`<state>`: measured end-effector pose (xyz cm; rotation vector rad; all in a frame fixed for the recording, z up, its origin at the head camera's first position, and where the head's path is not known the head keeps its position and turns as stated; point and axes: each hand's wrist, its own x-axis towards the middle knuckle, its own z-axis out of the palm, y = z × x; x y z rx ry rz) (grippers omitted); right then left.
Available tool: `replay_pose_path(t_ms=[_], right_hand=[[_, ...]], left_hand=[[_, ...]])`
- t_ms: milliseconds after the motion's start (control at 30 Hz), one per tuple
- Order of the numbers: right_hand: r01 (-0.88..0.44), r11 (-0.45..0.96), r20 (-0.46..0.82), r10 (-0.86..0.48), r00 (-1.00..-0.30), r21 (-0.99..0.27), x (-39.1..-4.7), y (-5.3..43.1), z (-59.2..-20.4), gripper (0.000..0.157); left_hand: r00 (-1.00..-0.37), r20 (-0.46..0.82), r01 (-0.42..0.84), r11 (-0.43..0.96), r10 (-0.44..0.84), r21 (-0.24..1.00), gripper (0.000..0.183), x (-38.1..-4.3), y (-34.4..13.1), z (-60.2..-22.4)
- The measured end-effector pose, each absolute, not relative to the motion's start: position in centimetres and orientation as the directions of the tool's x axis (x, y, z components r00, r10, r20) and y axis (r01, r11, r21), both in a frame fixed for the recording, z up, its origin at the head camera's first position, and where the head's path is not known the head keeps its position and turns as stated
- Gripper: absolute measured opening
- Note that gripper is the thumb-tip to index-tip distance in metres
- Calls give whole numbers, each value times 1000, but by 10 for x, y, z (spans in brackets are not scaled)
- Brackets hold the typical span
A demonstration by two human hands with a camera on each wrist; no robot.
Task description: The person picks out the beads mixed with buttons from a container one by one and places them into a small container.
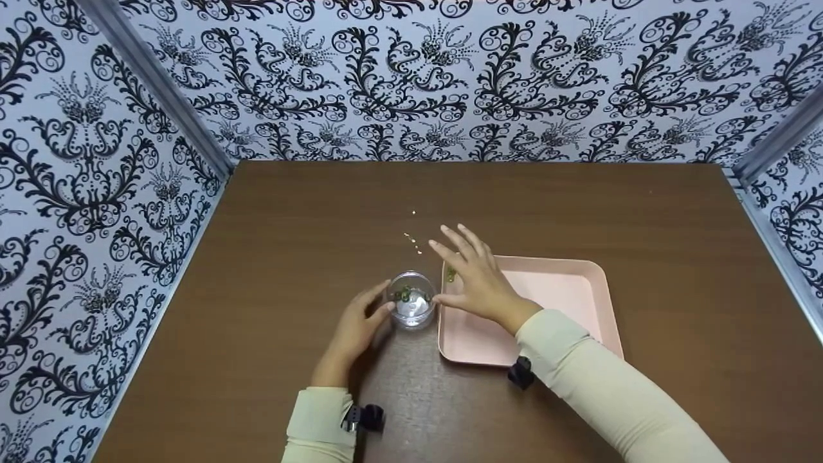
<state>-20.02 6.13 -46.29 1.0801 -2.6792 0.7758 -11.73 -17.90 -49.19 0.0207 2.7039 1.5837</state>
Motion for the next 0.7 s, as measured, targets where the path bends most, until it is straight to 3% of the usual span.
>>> replay_pose_path(t_ms=[700], right_hand=[[-617, 602, 328, -528, -784, -506, -211, 77, -470, 90]], left_hand=[[-1000, 20, 29, 482, 24, 876, 44, -118, -180, -492]])
